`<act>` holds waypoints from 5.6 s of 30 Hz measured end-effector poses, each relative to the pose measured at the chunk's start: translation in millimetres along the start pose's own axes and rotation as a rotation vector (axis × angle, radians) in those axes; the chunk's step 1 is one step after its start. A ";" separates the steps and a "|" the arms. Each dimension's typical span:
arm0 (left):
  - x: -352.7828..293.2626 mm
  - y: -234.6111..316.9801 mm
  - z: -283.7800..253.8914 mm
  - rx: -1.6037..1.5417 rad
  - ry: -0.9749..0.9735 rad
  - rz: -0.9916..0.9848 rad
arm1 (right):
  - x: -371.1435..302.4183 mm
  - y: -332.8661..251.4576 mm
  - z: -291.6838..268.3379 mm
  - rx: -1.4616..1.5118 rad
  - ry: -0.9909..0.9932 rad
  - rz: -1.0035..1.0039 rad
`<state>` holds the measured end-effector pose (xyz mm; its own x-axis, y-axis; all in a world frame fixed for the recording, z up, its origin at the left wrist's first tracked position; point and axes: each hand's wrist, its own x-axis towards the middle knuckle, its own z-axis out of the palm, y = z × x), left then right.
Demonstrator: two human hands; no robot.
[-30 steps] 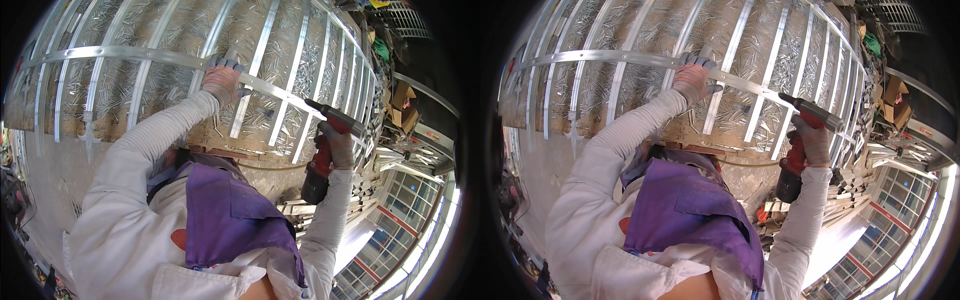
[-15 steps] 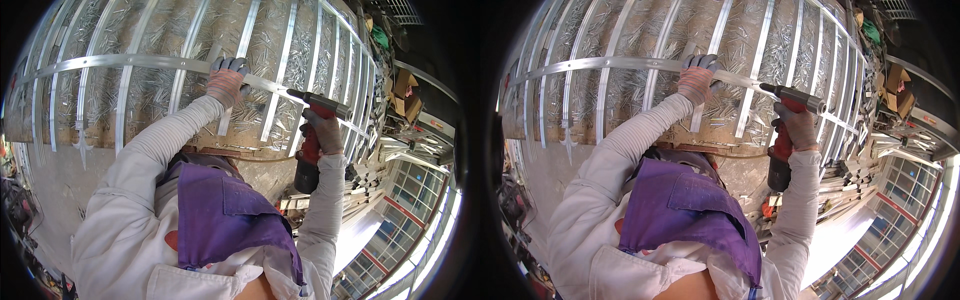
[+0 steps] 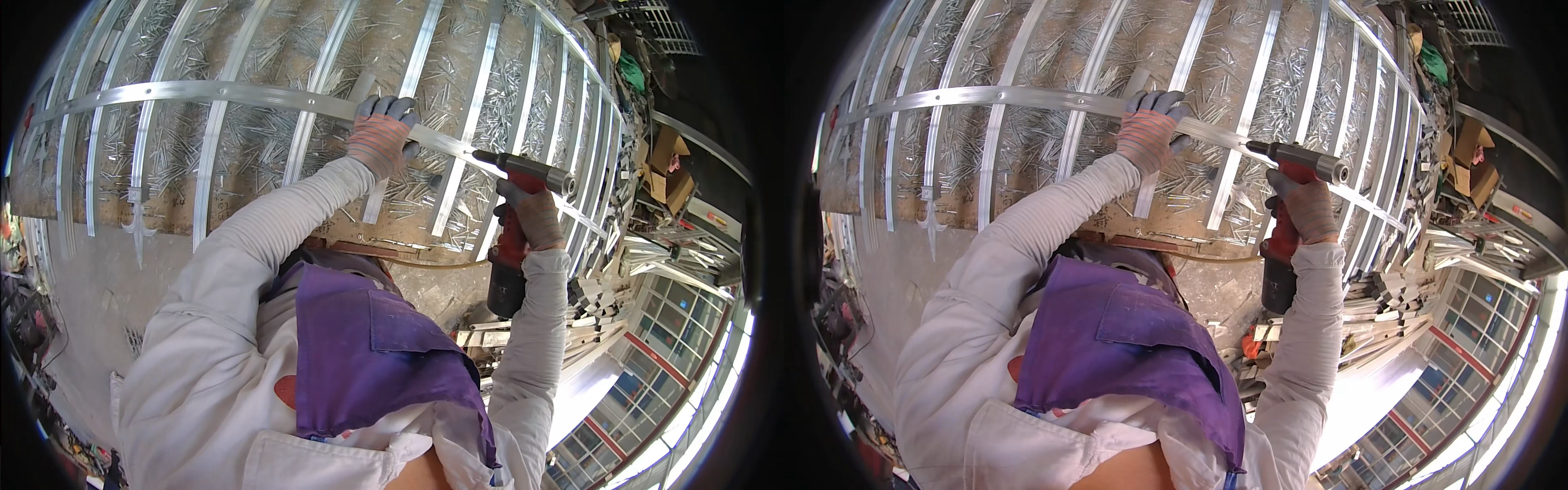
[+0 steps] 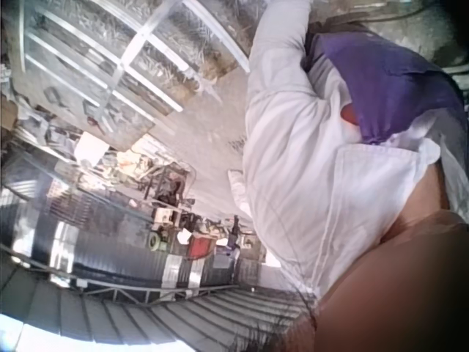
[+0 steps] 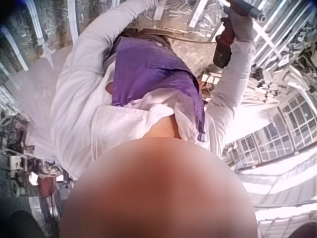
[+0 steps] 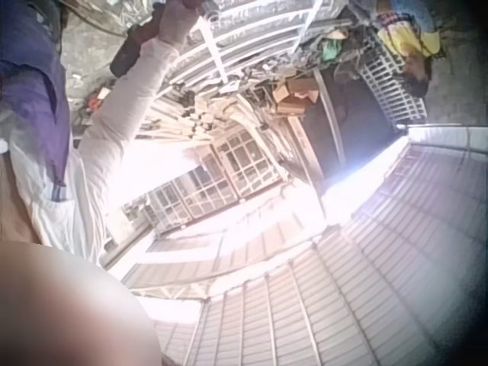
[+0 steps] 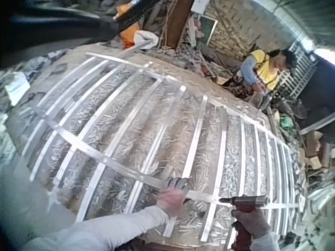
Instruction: The person uses a power drill to fasten metal bars onto a metal frame structure. They position the bars and drive screws at multiple points along the frame. A second person is visible in the background working on a similar structure.
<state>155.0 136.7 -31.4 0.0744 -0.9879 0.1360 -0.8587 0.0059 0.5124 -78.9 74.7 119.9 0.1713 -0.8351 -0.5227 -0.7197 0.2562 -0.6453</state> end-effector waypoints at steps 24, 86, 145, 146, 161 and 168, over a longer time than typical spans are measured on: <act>7.6 9.7 -12.3 0.089 -0.204 -0.173 | -31.9 13.2 -30.9 0.181 0.122 0.120; 49.1 29.0 12.1 0.206 0.005 -0.334 | 4.2 45.5 -88.9 0.140 0.105 0.150; 48.2 20.9 22.5 0.399 0.113 -0.313 | 21.3 128.0 -180.3 0.188 0.142 0.157; 48.1 21.6 22.6 0.407 0.115 -0.305 | 26.8 136.9 -181.4 0.161 0.135 0.150; 53.7 32.7 14.3 0.397 0.002 -0.408 | 48.1 149.4 -172.1 -0.096 0.161 0.071; 50.4 24.5 15.0 0.419 0.020 -0.347 | 24.9 137.0 -207.2 0.250 0.163 0.158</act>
<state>130.1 84.7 -24.6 0.3959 -0.9175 0.0370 -0.9101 -0.3867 0.1491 -312.6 -11.9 134.0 -0.0538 -0.8371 -0.5444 -0.5381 0.4836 -0.6904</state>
